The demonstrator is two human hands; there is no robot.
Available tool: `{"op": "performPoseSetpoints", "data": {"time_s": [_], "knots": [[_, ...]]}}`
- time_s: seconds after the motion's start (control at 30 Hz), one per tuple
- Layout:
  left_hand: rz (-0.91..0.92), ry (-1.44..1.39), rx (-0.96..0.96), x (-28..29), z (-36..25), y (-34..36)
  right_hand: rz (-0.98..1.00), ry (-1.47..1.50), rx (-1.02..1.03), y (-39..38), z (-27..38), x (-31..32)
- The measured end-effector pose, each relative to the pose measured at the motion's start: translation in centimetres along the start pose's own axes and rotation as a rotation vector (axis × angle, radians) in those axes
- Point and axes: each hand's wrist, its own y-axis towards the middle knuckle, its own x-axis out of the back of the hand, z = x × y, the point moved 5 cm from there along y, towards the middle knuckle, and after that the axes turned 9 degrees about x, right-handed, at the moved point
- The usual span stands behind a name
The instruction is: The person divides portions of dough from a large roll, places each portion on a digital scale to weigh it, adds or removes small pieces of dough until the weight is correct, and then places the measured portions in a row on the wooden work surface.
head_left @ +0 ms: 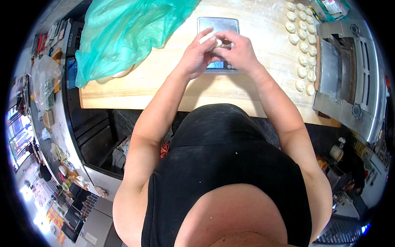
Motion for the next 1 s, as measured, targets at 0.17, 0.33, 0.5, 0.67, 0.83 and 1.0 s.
{"op": "performPoseSetpoints", "data": {"time_s": [0.17, 0.33, 0.5, 0.67, 0.83, 1.0], "knots": [[-0.011, 0.187, 0.033, 1.5, -0.1, -0.1, 0.052, 0.013, 0.133, 0.0, -0.8, 1.1], [-0.018, 0.254, 0.085, 1.3, -0.6, -0.8, 0.106, 0.186, -0.111, 0.6, -3.1, 0.3], [0.057, 0.36, 0.029, 1.1, 1.0, -0.1, 0.015, 0.237, -0.193, 0.0, -2.9, 1.0], [0.131, 0.114, 0.088, 1.7, 2.1, 0.7, 0.06, 0.277, -0.206, -0.5, -4.5, 0.2], [-0.196, 0.09, 0.107, 2.7, 1.0, -0.6, -0.34, 0.559, -0.34, 0.4, -6.1, 1.0], [-0.28, -0.246, 0.024, 7.1, 2.4, -0.7, -0.279, 0.626, -0.364, -0.2, -9.6, 2.5]]}}
